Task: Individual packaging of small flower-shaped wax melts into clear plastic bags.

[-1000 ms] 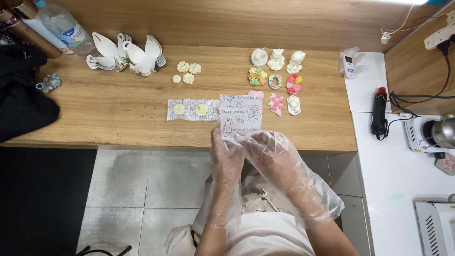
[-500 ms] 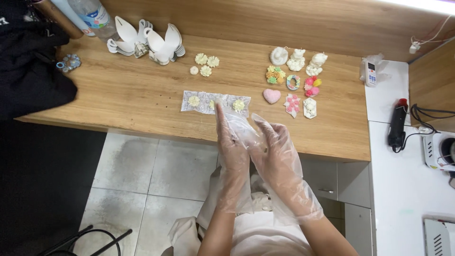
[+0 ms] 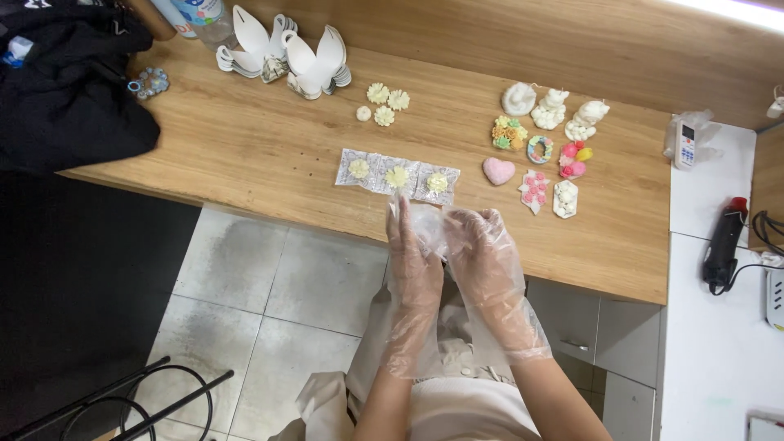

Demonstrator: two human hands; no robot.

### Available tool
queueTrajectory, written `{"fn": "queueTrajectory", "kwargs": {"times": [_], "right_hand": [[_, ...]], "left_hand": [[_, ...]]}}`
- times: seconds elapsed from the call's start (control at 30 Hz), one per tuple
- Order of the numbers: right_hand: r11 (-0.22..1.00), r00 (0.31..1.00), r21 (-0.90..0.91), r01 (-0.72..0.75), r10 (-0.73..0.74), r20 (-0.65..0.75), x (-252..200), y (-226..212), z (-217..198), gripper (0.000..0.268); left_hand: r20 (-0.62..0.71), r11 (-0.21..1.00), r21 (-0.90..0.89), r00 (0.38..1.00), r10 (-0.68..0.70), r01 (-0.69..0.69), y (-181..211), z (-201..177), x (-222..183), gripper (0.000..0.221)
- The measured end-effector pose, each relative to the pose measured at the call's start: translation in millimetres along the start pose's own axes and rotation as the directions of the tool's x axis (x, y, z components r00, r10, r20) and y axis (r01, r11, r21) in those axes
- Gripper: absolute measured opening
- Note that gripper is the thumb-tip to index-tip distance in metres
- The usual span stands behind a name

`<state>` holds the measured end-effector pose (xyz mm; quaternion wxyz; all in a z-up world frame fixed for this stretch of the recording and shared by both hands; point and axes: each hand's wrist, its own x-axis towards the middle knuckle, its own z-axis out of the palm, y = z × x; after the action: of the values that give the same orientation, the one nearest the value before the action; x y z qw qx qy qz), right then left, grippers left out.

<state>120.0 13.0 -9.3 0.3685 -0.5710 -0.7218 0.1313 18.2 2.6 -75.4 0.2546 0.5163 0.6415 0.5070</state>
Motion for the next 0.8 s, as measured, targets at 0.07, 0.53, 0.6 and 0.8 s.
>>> {"fn": "queueTrajectory", "kwargs": {"times": [0.07,0.53,0.6,0.8], "right_hand": [[1.000,1.000,-0.022,-0.004,0.005,0.017,6,6,4,0.024],[0.997,0.990,-0.078,0.011,0.001,0.144,39,35,21,0.010],[0.995,0.990,-0.090,0.046,-0.033,0.135,39,40,22,0.009],[0.988,0.950,-0.055,0.143,-0.121,0.287,41,44,21,0.012]], "left_hand": [[0.058,0.997,0.033,0.996,-0.072,0.070,-6,-2,1,0.085],[0.083,0.666,-0.669,0.923,-0.375,0.331,-25,-4,9,0.123],[0.246,0.412,-0.738,0.782,-0.573,0.534,-32,-6,26,0.121],[0.754,-0.284,-0.647,0.540,-0.375,0.707,-55,6,47,0.105]]}}
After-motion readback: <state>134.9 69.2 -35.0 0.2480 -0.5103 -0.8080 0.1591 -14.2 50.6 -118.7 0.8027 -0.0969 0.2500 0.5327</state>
